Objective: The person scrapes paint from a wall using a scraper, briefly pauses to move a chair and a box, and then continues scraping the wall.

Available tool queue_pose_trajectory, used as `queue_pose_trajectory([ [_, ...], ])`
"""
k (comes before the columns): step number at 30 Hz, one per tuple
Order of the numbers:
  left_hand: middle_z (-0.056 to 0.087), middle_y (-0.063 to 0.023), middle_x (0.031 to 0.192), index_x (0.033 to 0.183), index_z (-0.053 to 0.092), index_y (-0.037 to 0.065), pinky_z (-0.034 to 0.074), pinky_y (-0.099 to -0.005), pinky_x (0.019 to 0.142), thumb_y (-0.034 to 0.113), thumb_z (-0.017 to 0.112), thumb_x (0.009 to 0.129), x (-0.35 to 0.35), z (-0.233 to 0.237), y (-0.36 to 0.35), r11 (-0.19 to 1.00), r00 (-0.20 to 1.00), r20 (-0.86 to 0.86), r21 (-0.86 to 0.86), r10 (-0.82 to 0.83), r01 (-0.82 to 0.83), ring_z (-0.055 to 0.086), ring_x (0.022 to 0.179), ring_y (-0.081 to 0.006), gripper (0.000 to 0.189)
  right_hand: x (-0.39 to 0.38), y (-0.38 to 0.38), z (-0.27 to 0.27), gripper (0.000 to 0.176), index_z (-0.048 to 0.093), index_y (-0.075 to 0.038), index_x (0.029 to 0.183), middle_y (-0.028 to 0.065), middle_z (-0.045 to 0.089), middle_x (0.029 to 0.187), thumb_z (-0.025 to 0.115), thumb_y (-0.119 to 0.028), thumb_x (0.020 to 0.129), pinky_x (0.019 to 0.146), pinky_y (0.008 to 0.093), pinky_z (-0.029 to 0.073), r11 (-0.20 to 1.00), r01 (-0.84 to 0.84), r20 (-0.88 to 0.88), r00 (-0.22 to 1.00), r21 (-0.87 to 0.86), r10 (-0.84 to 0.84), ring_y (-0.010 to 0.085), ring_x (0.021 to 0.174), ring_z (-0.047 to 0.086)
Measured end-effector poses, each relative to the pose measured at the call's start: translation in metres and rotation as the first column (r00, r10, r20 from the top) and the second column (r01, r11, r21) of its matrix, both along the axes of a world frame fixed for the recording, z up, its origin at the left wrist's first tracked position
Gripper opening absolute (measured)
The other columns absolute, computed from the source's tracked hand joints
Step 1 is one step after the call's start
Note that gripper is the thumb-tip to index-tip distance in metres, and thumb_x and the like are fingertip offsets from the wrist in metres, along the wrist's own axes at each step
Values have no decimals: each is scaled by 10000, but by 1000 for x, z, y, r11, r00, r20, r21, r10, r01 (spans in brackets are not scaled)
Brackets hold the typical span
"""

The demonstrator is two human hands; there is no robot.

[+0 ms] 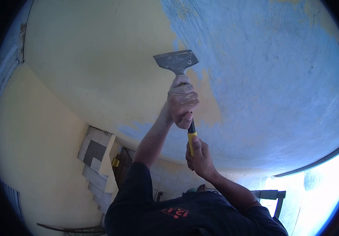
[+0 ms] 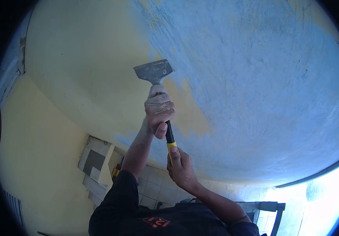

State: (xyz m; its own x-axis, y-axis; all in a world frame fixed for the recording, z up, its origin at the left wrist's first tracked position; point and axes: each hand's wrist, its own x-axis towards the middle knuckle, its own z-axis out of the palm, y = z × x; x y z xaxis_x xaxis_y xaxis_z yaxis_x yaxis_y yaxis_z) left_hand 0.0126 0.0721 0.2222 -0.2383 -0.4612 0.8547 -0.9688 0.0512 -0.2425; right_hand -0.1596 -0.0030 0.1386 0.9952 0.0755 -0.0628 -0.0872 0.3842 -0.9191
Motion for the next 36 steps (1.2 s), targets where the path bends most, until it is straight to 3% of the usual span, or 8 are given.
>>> queue_pose_trajectory([
  [14, 552, -58, 559, 543, 551, 75, 419, -431, 726, 387, 403, 835, 29, 71, 10, 986, 970, 197, -112, 141, -120, 536, 548, -242, 452, 53, -14, 52, 534, 417, -68, 767, -13, 406, 563, 365, -550, 992, 414, 234, 346, 987, -2, 202, 979, -161, 35, 63, 443, 403],
  [16, 563, -67, 580, 550, 565, 73, 432, -451, 716, 386, 411, 813, 32, 60, 2, 973, 977, 212, -224, -16, 64, 544, 556, -253, 436, 41, -13, 45, 518, 435, -61, 776, -10, 417, 564, 342, -514, 1008, 417, 234, 346, 985, 28, 210, 978, -171, 8, 64, 442, 408],
  [18, 485, -31, 508, 503, 483, 64, 442, -432, 675, 361, 434, 830, 21, 34, -7, 941, 982, 162, -306, -99, 145, 560, 554, -224, 445, 19, -9, 31, 499, 463, -45, 824, -8, 427, 564, 330, -486, 1018, 417, 230, 352, 992, 0, 142, 990, -126, 18, 71, 442, 420],
  [22, 481, -14, 504, 471, 447, 86, 451, -380, 643, 394, 535, 592, -7, -11, -1, 995, 991, 136, -104, 12, 2, 558, 530, -181, 343, -6, -21, -13, 490, 447, -38, 969, 13, 426, 571, 298, -503, 1015, 421, 266, 390, 975, -215, 128, 970, 49, 208, 105, 443, 438],
  [27, 448, -11, 570, 506, 436, 91, 445, -363, 674, 294, 443, 739, -33, -27, -12, 990, 994, 60, 113, -92, 85, 525, 612, -205, 309, -27, -35, -40, 471, 399, -64, 1083, 18, 424, 605, 303, -520, 1008, 445, 287, 396, 857, -430, 215, 900, 285, 380, 112, 458, 432],
  [31, 399, -3, 550, 497, 416, 101, 439, -357, 689, 308, 411, 777, -34, -11, -46, 964, 959, 104, 8, -265, 266, 499, 591, -208, 349, -28, -42, -51, 563, 403, -75, 996, 14, 400, 571, 322, -630, 948, 433, 267, 409, 797, -449, 234, 893, 403, 384, 96, 435, 394],
  [33, 360, -5, 527, 489, 391, 100, 417, -366, 686, 350, 358, 809, -31, -12, -56, 944, 946, 95, -85, -310, 318, 453, 548, -212, 408, -18, -46, -51, 574, 401, -83, 915, 10, 370, 529, 313, -650, 937, 390, 267, 384, 563, -612, 366, 788, 556, 495, 107, 402, 371],
  [36, 329, -10, 507, 483, 356, 98, 390, -375, 679, 404, 315, 827, -25, -10, -53, 949, 950, -1, -20, -314, 314, 408, 511, -214, 463, -21, -51, -33, 579, 389, -90, 857, 11, 340, 499, 308, -657, 936, 342, 269, 336, 654, -560, 298, 827, 508, 477, 112, 366, 321],
])
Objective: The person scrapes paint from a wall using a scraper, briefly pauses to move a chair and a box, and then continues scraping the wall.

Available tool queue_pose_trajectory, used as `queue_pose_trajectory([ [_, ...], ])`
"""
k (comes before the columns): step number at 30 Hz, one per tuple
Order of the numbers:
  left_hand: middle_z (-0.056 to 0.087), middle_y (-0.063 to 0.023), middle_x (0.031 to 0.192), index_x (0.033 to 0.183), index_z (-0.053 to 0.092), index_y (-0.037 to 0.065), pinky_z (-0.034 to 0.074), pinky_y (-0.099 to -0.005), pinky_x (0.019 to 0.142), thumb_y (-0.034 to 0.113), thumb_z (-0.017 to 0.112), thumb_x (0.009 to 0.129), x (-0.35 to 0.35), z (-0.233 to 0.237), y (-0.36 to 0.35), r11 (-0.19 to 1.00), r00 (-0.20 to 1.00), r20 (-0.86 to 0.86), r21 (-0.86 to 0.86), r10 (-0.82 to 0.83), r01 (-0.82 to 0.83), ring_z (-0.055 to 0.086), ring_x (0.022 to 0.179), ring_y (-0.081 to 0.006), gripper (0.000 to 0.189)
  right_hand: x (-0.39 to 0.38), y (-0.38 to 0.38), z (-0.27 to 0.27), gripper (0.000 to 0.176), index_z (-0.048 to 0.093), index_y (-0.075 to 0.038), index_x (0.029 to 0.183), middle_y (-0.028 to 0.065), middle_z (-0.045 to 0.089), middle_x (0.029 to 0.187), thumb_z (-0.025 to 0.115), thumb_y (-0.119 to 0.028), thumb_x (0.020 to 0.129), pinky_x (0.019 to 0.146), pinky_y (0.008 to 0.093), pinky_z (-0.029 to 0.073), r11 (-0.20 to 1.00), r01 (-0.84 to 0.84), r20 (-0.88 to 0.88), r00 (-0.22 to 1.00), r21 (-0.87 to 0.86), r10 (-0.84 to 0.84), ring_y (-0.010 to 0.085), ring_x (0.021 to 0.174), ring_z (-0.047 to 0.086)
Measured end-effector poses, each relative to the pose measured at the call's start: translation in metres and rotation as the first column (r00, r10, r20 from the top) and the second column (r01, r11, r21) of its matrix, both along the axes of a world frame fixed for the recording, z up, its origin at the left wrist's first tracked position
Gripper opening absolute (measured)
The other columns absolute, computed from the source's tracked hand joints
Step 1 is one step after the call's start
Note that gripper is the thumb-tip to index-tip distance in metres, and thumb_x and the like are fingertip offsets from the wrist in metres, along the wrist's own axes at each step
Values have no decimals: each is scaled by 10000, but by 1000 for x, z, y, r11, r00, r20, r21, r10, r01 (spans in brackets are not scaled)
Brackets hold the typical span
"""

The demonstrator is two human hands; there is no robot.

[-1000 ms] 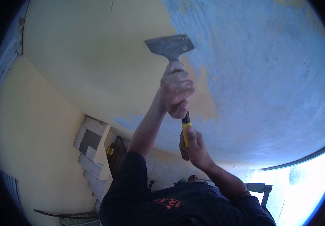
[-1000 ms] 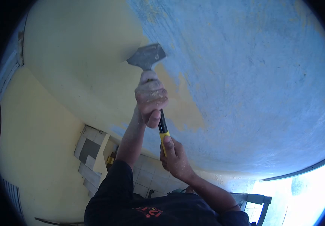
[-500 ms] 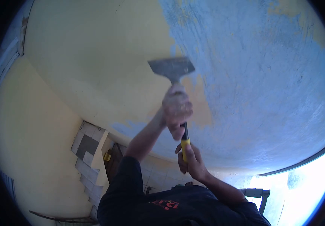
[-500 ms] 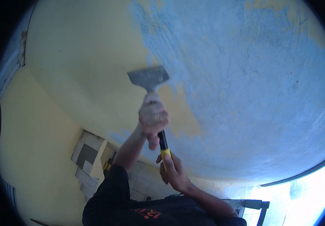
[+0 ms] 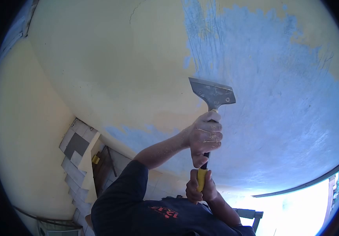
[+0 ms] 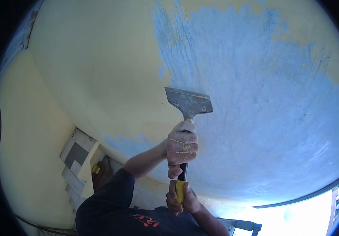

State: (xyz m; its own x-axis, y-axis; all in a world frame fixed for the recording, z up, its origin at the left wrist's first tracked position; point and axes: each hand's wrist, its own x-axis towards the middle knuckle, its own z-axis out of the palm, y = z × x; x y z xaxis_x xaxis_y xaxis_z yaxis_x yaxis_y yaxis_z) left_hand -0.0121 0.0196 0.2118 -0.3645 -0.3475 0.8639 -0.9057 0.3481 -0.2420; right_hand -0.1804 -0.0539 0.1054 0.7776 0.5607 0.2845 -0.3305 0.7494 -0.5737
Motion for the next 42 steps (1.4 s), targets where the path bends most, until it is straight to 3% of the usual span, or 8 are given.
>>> queue_pose_trajectory([
  [4, 310, -14, 495, 481, 327, 99, 370, -377, 669, 436, 276, 845, 8, -5, -12, 999, 1000, -1, -42, -4, 4, 381, 486, -215, 498, -4, 8, 9, 587, 384, -91, 844, 7, 320, 492, 308, -666, 935, 313, 261, 285, 922, 288, -91, 943, -258, -320, 101, 344, 283],
  [7, 298, -14, 491, 479, 320, 102, 370, -379, 665, 447, 260, 859, 10, -2, -20, 995, 998, -20, -86, -62, 60, 371, 476, -216, 516, -4, 5, 15, 602, 383, -110, 813, 0, 303, 470, 241, -683, 934, 296, 252, 267, 900, 314, -90, 930, -303, -355, 92, 325, 248],
  [17, 322, -18, 472, 469, 329, 106, 366, -395, 666, 440, 250, 868, 19, 31, -16, 988, 996, -7, -127, -91, 89, 370, 473, -218, 526, 11, 6, 46, 624, 378, -112, 769, -14, 286, 455, 244, -702, 925, 280, 234, 239, 882, 325, -87, 923, -341, -374, 80, 310, 235],
  [23, 328, -14, 467, 459, 342, 109, 364, -394, 669, 433, 264, 863, 9, 30, -12, 991, 998, -25, -125, -56, 53, 371, 477, -218, 523, 6, 4, 45, 640, 369, -113, 787, -15, 279, 471, 262, -733, 901, 308, 255, 267, 965, 168, -116, 974, -201, -194, 84, 333, 249],
  [29, 294, -9, 464, 456, 333, 115, 361, -377, 661, 421, 276, 858, 3, -1, -19, 996, 991, -102, -36, -84, 80, 344, 460, -212, 508, -18, 8, 33, 641, 358, -110, 775, -12, 272, 471, 282, -735, 896, 309, 258, 275, 907, 259, -212, 916, -333, -340, 89, 334, 248],
  [37, 323, -8, 445, 453, 335, 114, 359, -380, 658, 399, 271, 855, 18, 35, -20, 977, 989, -40, -165, -146, 137, 348, 450, -211, 497, 7, 11, 58, 636, 375, -111, 756, -9, 287, 449, 252, -714, 917, 274, 240, 249, 865, 334, -119, 908, -375, -402, 83, 306, 233],
  [38, 309, -6, 435, 453, 337, 116, 362, -385, 662, 406, 271, 859, 20, 39, -28, 947, 985, -20, -279, -169, 157, 349, 450, -218, 504, 10, 10, 64, 651, 373, -107, 753, -7, 294, 460, 273, -734, 899, 297, 246, 260, 857, 336, -96, 911, -392, -401, 85, 320, 246],
  [42, 295, -11, 430, 456, 308, 122, 357, -381, 660, 430, 257, 876, 18, 63, -12, 969, 995, -3, -229, -95, 92, 328, 449, -223, 523, 13, 14, 80, 656, 373, -105, 768, -8, 289, 466, 264, -739, 897, 313, 248, 270, 900, 282, -109, 936, -333, -333, 86, 328, 249],
])
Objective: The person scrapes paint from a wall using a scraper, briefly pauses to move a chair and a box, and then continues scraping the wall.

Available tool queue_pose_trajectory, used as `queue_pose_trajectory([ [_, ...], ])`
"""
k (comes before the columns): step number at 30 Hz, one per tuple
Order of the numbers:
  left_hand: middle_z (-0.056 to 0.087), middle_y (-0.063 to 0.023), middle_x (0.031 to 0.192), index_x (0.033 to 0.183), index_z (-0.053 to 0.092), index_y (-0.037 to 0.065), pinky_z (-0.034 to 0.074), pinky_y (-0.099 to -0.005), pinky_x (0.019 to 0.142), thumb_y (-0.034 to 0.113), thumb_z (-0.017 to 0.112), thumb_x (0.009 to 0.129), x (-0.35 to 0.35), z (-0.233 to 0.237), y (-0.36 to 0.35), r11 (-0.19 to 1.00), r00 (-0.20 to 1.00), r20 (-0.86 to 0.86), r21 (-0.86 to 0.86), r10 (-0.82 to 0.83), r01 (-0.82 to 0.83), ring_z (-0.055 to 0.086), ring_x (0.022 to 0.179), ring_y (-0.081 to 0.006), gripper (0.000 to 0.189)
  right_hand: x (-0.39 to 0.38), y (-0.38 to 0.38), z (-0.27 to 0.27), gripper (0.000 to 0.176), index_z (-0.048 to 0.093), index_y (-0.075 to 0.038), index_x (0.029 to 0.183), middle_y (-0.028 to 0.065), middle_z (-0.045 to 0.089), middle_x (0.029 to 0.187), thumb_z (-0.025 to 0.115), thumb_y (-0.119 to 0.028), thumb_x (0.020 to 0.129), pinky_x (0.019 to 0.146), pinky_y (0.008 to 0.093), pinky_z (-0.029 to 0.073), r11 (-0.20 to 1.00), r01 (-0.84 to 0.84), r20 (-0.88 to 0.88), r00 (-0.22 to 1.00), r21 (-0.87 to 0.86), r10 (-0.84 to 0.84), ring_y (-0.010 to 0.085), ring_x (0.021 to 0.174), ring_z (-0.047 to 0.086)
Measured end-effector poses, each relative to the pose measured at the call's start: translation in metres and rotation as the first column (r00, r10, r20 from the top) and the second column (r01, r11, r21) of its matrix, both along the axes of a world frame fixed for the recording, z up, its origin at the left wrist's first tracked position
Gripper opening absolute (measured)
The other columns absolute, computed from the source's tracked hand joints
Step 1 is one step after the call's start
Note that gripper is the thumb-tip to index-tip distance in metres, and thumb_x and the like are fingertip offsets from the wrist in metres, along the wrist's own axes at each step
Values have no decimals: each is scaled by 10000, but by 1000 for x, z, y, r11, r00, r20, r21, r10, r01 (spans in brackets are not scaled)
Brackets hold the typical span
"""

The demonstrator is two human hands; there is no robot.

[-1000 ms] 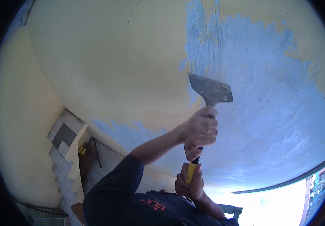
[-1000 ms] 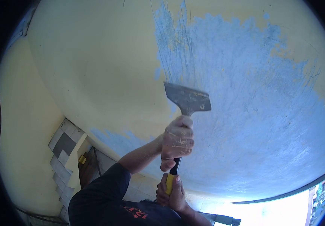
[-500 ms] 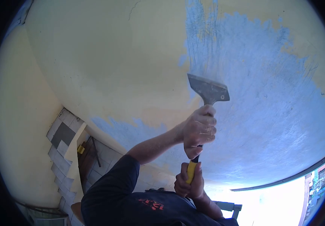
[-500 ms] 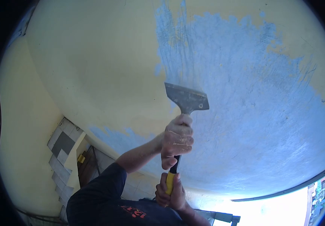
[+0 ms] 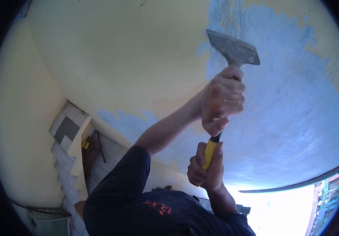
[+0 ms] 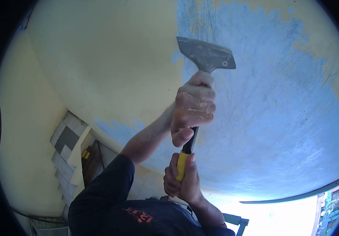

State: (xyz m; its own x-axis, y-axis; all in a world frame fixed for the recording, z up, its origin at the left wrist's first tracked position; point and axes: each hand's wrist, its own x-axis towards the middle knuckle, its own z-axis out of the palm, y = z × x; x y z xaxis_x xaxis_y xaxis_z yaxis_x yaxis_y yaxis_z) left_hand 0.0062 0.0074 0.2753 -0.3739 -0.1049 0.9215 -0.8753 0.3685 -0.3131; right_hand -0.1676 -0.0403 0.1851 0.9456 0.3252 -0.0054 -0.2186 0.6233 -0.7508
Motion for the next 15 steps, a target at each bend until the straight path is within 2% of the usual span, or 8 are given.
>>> queue_pose_trajectory([
  [1, 295, -11, 430, 456, 308, 122, 357, -381, 660, 430, 257, 876, -4, -4, 1, 1000, 1000, -6, 0, 1, -1, 328, 449, -223, 523, -2, 0, 2, 651, 374, -106, 775, -9, 284, 464, 254, -733, 903, 310, 247, 269, 998, -41, 9, 999, 54, 40, 86, 325, 246],
  [3, 293, -12, 430, 457, 303, 118, 355, -380, 662, 440, 248, 881, -7, -12, 1, 997, 1000, -2, 76, 16, -16, 318, 449, -223, 534, -15, 2, -4, 638, 372, -109, 785, -12, 280, 463, 240, -720, 914, 305, 247, 269, 998, -36, 24, 999, 45, 35, 86, 323, 239],
  [8, 300, -1, 427, 453, 311, 126, 354, -377, 668, 442, 241, 884, -21, -50, -10, 996, 995, -85, 65, -57, 63, 320, 453, -211, 539, -37, 1, -28, 633, 371, -109, 782, -11, 287, 463, 236, -712, 920, 309, 249, 274, 995, 4, -74, 997, 102, 3, 83, 325, 229],
  [9, 302, 4, 425, 451, 314, 130, 354, -375, 669, 438, 240, 885, -20, -52, -11, 993, 990, -122, 89, -72, 84, 323, 456, -204, 538, -36, -1, -30, 633, 371, -109, 781, -11, 288, 463, 240, -713, 919, 310, 249, 273, 992, 8, -106, 994, 126, 5, 83, 326, 227],
  [10, 302, 4, 425, 451, 314, 130, 354, -375, 669, 438, 240, 885, -19, -50, -12, 992, 990, -121, 86, -76, 87, 323, 456, -204, 538, -35, -3, -28, 635, 371, -110, 777, -15, 284, 464, 242, -716, 917, 311, 244, 264, 998, 29, -104, 994, 62, -22, 81, 327, 226],
  [15, 315, 1, 424, 450, 314, 137, 351, -369, 670, 416, 243, 887, -6, -26, -14, 996, 996, -51, 48, -72, 75, 323, 456, -207, 524, -17, -4, -10, 635, 373, -112, 772, -18, 281, 465, 241, -716, 917, 308, 236, 250, 998, 57, -46, 997, -15, -58, 79, 328, 231],
])
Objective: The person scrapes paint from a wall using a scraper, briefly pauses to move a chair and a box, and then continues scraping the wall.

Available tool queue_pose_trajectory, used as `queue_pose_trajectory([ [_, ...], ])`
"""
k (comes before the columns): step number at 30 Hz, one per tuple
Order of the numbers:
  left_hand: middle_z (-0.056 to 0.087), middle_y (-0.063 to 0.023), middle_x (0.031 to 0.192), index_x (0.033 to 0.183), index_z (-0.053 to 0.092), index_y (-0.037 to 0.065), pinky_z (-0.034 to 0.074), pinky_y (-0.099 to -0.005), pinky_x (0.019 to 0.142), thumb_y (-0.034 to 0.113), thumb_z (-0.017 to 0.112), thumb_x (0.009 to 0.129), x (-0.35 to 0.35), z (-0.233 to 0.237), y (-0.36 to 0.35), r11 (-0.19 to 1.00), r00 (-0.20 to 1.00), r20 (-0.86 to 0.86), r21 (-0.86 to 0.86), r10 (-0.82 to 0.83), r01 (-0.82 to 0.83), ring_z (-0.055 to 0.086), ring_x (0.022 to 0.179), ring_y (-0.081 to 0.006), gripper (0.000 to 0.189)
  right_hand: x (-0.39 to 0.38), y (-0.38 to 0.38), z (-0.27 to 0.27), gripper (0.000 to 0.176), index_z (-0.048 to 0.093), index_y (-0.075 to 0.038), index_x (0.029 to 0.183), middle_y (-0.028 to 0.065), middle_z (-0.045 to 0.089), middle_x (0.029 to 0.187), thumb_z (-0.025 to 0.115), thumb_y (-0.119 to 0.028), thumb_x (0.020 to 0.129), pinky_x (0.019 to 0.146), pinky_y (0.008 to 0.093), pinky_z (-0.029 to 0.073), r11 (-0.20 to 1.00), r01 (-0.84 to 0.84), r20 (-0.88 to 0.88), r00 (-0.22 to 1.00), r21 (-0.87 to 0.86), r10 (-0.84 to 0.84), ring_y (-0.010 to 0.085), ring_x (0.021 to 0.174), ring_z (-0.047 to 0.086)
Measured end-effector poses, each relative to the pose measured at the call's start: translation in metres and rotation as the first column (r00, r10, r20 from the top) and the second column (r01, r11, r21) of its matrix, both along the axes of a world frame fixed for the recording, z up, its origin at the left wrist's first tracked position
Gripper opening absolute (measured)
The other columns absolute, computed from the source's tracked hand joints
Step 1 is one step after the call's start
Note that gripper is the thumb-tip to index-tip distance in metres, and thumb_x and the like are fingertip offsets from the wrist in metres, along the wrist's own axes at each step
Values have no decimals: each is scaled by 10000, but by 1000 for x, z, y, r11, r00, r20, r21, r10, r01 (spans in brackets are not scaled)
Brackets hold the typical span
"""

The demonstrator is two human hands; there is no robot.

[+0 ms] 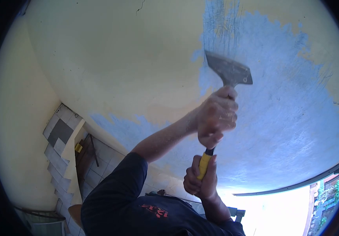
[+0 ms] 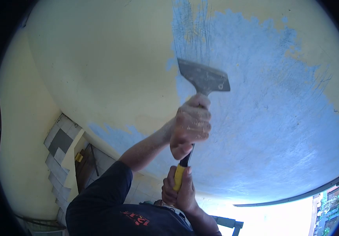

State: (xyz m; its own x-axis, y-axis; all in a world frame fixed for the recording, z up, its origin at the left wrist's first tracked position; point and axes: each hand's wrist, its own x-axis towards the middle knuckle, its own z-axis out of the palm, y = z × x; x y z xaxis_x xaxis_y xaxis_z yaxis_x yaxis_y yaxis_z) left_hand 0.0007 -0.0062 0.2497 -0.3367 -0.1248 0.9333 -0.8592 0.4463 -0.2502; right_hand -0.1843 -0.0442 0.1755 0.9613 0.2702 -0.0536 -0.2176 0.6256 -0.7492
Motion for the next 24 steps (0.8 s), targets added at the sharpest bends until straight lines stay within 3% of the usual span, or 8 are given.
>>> queue_pose_trajectory([
  [5, 340, 1, 423, 452, 350, 134, 359, -382, 682, 405, 279, 865, 9, 34, 13, 996, 990, 109, -21, 94, -92, 334, 457, -211, 499, 15, 2, 18, 626, 380, -112, 773, -16, 285, 464, 256, -708, 920, 291, 244, 264, 998, -47, 89, 995, 39, 43, 83, 320, 248],
  [12, 327, -20, 438, 459, 339, 113, 369, -395, 683, 412, 287, 853, -15, -25, 17, 999, 998, -26, -12, 50, -51, 351, 466, -223, 497, -19, 14, -18, 634, 377, -109, 776, -5, 288, 461, 270, -719, 909, 303, 251, 274, 997, -39, -60, 997, 65, 43, 90, 327, 246],
  [14, 319, -12, 443, 459, 333, 109, 370, -391, 677, 404, 279, 850, -14, -33, 21, 991, 998, -52, 127, 43, -36, 351, 460, -218, 494, -20, 16, -26, 635, 378, -107, 779, -2, 292, 463, 271, -720, 909, 306, 253, 280, 997, -19, -85, 996, 77, 25, 92, 328, 248],
  [16, 303, -5, 442, 457, 326, 110, 367, -388, 674, 397, 276, 848, -11, -35, 19, 992, 998, -61, 126, 28, -20, 345, 457, -213, 488, -18, 16, -29, 637, 379, -105, 782, 1, 296, 466, 272, -720, 908, 308, 254, 286, 996, 2, -115, 993, 86, 8, 93, 330, 251],
  [22, 302, -1, 439, 452, 308, 122, 355, -385, 659, 397, 275, 850, -3, -27, 13, 996, 997, -70, 84, -27, 33, 322, 449, -208, 485, -10, 16, -24, 648, 382, -101, 788, 10, 302, 473, 279, -731, 898, 322, 252, 304, 998, 3, -70, 998, 59, 1, 98, 340, 265],
  [24, 306, -2, 437, 452, 312, 131, 351, -384, 657, 393, 272, 852, 4, -15, 8, 999, 999, -9, -20, -48, 48, 320, 447, -210, 480, -1, 13, -16, 654, 383, -99, 781, 7, 301, 471, 278, -734, 897, 329, 248, 307, 999, -1, -43, 999, 43, 3, 99, 344, 274],
])
